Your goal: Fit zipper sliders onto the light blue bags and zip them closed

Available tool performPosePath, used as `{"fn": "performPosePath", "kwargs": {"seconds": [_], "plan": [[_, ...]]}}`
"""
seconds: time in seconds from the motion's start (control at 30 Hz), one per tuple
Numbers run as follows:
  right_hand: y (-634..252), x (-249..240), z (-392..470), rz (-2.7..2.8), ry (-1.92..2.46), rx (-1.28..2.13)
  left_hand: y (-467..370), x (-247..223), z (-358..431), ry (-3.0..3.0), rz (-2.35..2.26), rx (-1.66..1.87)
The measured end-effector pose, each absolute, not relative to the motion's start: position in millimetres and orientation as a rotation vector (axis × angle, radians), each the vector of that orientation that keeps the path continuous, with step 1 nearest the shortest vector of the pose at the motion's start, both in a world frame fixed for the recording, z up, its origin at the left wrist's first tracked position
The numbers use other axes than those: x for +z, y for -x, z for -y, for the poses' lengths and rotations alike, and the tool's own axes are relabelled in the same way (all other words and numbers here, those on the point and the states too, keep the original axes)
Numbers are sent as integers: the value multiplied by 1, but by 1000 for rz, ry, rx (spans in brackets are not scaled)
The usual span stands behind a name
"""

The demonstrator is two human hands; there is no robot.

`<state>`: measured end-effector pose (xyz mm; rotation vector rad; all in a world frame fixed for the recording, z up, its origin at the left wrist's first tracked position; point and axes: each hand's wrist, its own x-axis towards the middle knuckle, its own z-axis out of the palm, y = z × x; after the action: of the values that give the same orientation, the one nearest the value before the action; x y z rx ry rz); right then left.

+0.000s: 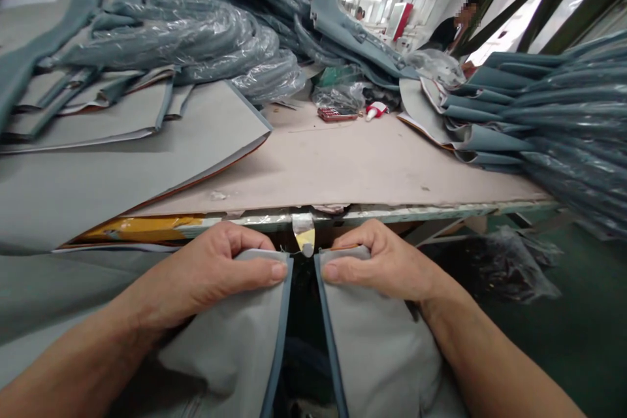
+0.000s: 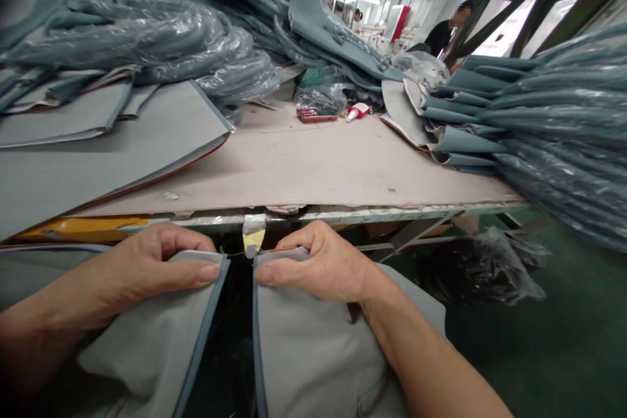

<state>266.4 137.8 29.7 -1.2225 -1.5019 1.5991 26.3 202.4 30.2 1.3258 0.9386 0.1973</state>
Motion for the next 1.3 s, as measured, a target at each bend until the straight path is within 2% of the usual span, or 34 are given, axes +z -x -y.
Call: {"fn": "performPosePath", "kwargs": {"seconds": [0.23, 1.3], "plan": [[-267, 31, -148, 1559, 1131, 1681, -29, 29, -211, -1348, -963, 134], [-269, 27, -154, 1548, 1096, 1661, -40, 26, -210, -1357, -953, 115]]}}
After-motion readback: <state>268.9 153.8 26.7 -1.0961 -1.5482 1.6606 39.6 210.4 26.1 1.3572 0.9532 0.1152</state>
